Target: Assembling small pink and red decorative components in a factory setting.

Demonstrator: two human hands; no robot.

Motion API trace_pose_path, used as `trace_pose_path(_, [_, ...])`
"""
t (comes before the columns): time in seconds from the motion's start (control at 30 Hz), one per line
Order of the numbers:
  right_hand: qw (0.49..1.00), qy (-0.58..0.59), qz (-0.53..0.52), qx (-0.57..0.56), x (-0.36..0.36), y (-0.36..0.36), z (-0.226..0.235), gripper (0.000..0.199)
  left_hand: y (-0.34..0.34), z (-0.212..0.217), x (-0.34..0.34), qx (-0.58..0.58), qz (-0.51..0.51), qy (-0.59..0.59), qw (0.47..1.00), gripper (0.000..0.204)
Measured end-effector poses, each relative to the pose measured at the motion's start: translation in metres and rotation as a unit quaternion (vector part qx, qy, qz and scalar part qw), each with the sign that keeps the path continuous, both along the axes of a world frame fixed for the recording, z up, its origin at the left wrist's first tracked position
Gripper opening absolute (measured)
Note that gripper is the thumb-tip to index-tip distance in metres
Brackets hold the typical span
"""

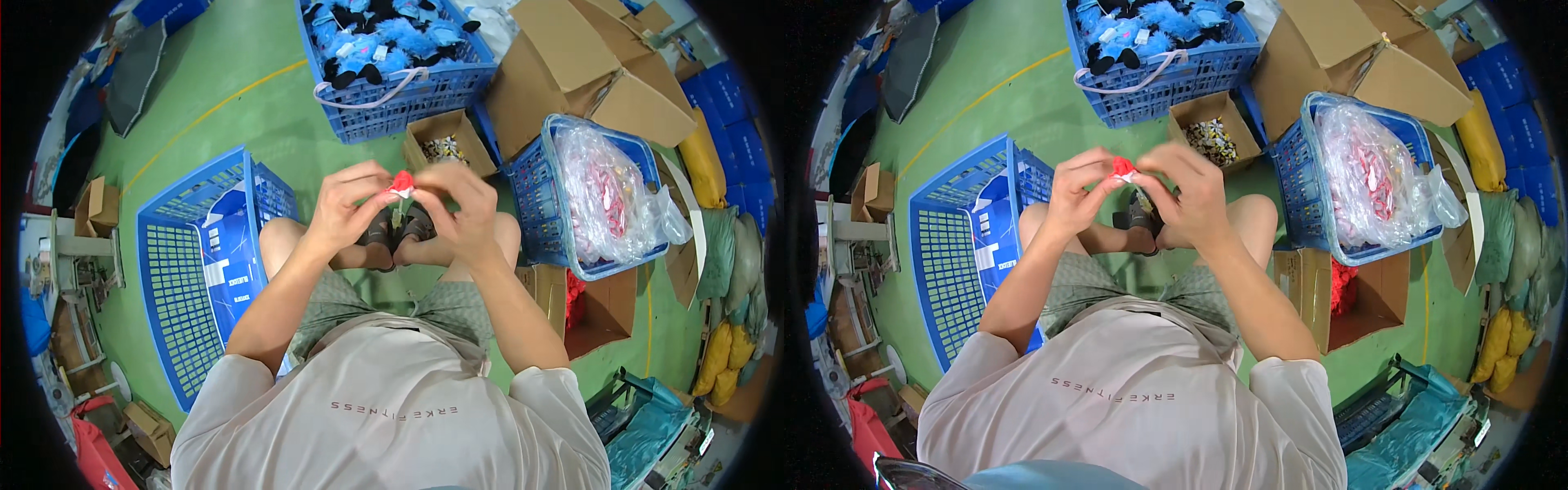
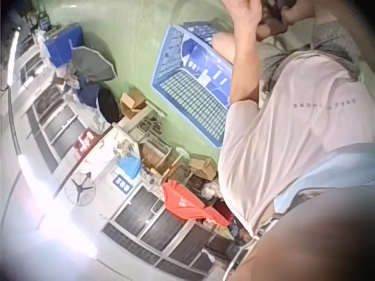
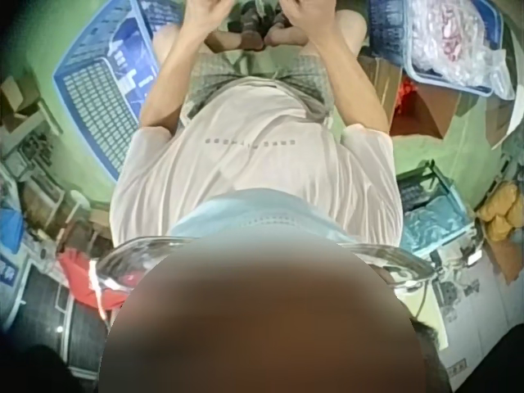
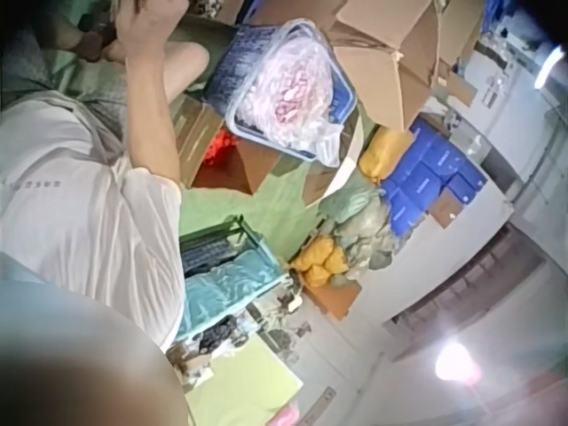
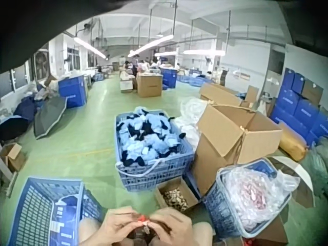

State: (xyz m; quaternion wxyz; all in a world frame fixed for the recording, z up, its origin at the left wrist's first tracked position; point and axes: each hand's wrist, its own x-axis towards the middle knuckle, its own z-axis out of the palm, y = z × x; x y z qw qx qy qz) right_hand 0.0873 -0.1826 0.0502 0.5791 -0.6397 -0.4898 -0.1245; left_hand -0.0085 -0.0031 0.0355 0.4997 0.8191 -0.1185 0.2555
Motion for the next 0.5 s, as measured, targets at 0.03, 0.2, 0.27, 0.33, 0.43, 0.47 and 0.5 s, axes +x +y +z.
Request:
trace_pose_path(0.03, [1.0, 0.015, -0.002, 0.021, -0.004, 0.007, 0.009, 0.019, -0.004, 0.003, -0.001, 0.0, 0.0, 0.004, 1.0, 0.008])
trace_pose_path(0.2, [0.965, 0.18, 0.086, -0.171, -0.033, 0.022, 0.016, 0.031, -0.033, 0.033, 0.006, -0.388, 0.087, -0.094, 0.913, 0.018])
trace_pose_path(0.27, [0.974, 0.189, 0.05, -0.113, -0.03, 0.023, -0.028, 0.025, -0.037, 0.044, 0.009, -0.357, -0.008, -0.03, 0.934, 0.021])
trace_pose_path(0.33, [0.98, 0.191, 0.021, -0.055, -0.022, 0.027, -0.059, 0.02, -0.036, 0.051, 0.014, -0.318, -0.099, 0.027, 0.942, 0.024])
trace_pose_path(0.43, [0.981, 0.191, 0.003, -0.025, -0.024, 0.026, -0.043, 0.016, -0.013, 0.045, 0.013, -0.245, -0.118, 0.074, 0.96, 0.022])
trace_pose_path(0.47, [0.981, 0.192, -0.007, -0.011, -0.024, 0.025, -0.034, 0.015, -0.005, 0.042, 0.014, -0.208, -0.128, 0.099, 0.965, 0.021])
trace_pose_path(0.5, [0.981, 0.193, -0.018, 0.003, -0.024, 0.024, -0.026, 0.013, -0.001, 0.039, 0.015, -0.171, -0.138, 0.123, 0.968, 0.02])
